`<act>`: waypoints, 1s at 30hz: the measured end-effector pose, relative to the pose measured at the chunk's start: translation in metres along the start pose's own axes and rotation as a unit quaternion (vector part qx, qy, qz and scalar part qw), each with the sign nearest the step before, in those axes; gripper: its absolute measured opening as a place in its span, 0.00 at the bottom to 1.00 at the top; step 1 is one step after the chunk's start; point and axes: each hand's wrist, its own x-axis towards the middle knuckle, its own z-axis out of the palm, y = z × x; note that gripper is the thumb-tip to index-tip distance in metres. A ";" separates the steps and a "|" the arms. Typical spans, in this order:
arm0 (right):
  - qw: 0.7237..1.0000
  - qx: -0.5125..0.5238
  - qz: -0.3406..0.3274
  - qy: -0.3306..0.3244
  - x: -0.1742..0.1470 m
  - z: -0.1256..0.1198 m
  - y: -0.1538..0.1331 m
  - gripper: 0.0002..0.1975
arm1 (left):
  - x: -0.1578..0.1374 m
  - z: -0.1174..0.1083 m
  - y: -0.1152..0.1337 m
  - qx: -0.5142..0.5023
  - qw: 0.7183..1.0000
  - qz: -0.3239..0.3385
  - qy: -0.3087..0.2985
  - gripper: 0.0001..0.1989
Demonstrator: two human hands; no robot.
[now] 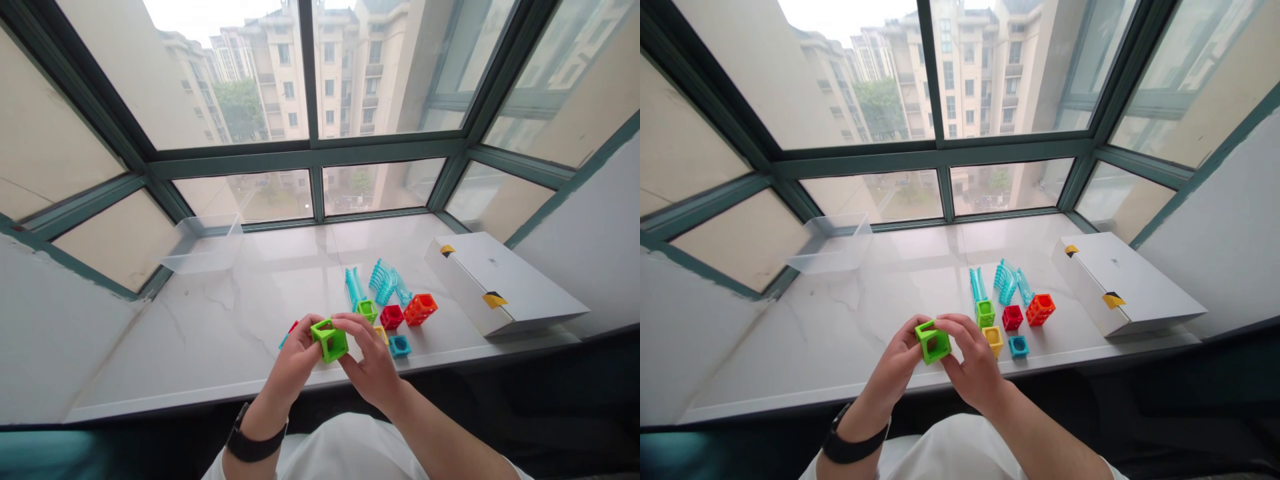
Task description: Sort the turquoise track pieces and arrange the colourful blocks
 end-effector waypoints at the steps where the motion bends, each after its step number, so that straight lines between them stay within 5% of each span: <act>1: 1.000 -0.001 -0.003 -0.008 0.000 -0.001 0.000 0.29 | 0.001 -0.001 0.000 -0.016 1.000 -0.019 0.000 0.17; 13: 0.998 -0.005 0.048 -0.039 -0.001 -0.004 0.001 0.25 | 0.001 -0.002 -0.004 -0.013 0.998 -0.051 -0.024 0.18; 30: 0.997 0.019 0.076 -0.022 0.001 -0.016 0.002 0.24 | -0.002 -0.011 -0.004 0.248 0.959 0.131 0.049 0.13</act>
